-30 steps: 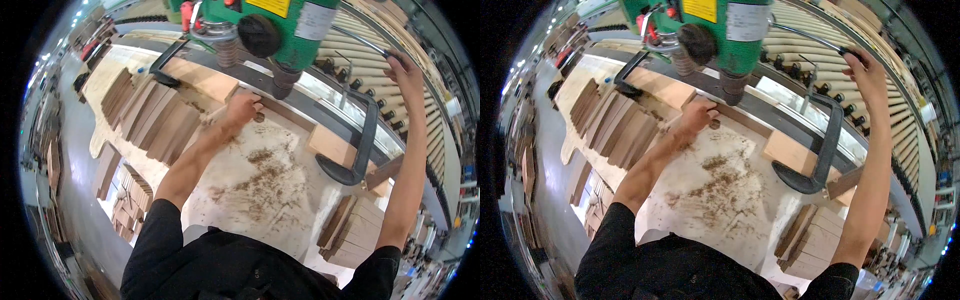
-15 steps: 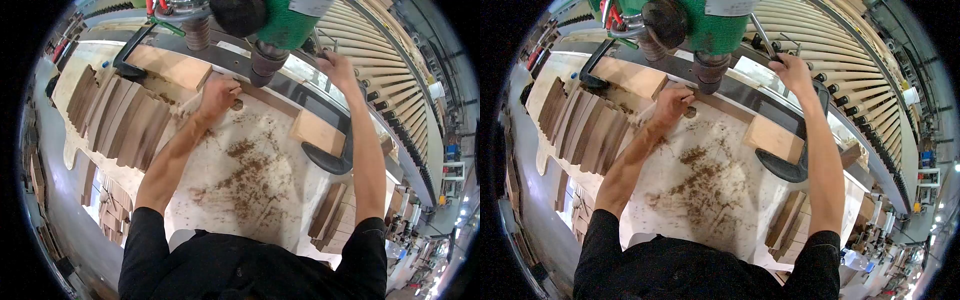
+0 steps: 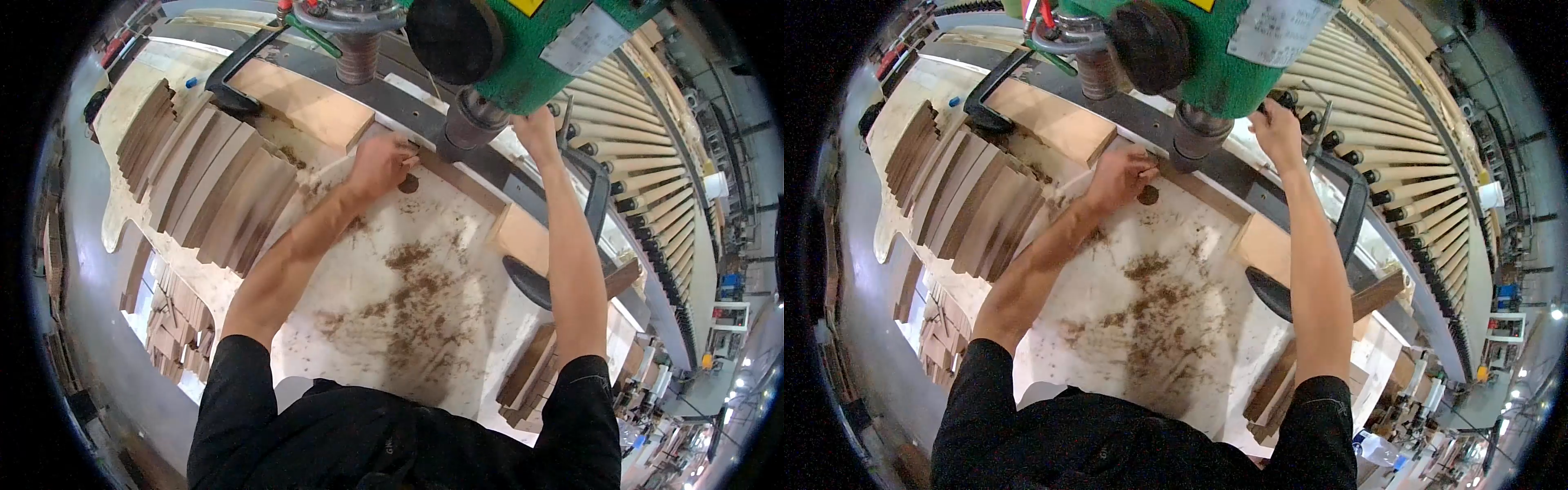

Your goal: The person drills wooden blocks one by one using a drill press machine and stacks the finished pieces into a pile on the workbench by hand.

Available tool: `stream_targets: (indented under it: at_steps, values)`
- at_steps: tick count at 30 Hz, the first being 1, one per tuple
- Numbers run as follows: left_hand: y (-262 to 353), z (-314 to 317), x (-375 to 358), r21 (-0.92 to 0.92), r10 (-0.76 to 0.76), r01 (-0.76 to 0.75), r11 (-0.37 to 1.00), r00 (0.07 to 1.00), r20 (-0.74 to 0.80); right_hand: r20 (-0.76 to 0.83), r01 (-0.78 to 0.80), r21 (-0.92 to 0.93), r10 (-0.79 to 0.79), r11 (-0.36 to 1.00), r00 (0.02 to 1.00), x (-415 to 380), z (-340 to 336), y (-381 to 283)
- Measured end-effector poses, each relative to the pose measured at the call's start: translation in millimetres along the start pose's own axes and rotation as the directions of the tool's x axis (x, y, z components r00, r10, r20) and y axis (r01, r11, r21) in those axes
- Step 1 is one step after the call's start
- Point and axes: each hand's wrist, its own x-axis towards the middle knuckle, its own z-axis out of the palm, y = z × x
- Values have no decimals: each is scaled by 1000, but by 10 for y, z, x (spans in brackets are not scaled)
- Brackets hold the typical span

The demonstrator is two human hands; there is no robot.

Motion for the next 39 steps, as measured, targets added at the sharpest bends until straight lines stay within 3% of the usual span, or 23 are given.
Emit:
stream_targets:
  at_steps: [2, 4, 6, 8, 10, 14, 16, 19, 23, 25, 28, 29, 32, 35, 39]
  values:
    - [-25, 17, 8, 6, 16, -16, 1000, 1000, 10, 121, -33, 25, 30, 999, 992, 6, -68, 487]
    - [18, 5, 2, 36, -16, 16, 999, 1000, -12, 99, -91, -28, 94, 995, 991, -264, -500, 283]
    - [196, 8, -58, 78, -87, 91, 993, 995, -54, 14, -225, 239, 228, 945, 974, -473, -961, 313]
    - [239, 18, -83, 88, -20, 29, 996, 995, -102, -63, -191, 420, 238, 887, 969, -554, -1539, 270]
    - [301, 14, -78, 88, 21, -16, 996, 999, -48, -208, -180, 314, 253, 932, 945, -386, -1984, -164]
    - [341, 66, -92, 169, -33, 26, 985, 999, 38, -309, 30, 450, 124, 893, 943, 221, -2410, -792]
    - [386, 50, -147, 196, -106, 86, 977, 990, 94, -277, -9, 439, 145, 898, 950, 533, -2513, -1046]
    - [438, -27, -283, 386, -171, 58, 921, 949, 264, -118, 12, 317, 27, 948, 993, 959, -2455, -1159]
    - [899, -614, -638, 198, -92, 28, 980, 941, 324, -101, 81, 315, -51, 945, 994, 889, -2187, -1247]
    - [914, -805, -914, 179, -114, 36, 983, 887, 448, -71, 97, 207, -84, 973, 994, 545, -2187, -1211]
    - [916, -957, -1249, 284, -106, 8, 959, 938, 330, -60, 81, 202, -70, 976, 996, -131, -2212, -1093]
    - [958, -1027, -1210, 261, -220, 140, 955, 925, 310, -51, 37, 179, -28, 983, 998, -371, -2238, -1077]
    - [791, -901, -923, 494, -437, 292, 819, 876, 206, 0, -51, 193, 52, 980, 999, -1021, -2332, -983]
    - [780, -762, -845, 519, -383, 235, 822, 902, 198, -3, -114, 234, 118, 966, 993, -1716, -2466, -924]
    - [1089, -796, -1094, 323, -147, 26, 946, 923, 356, -38, -172, 216, 184, 961, 982, -2752, -2765, -869]
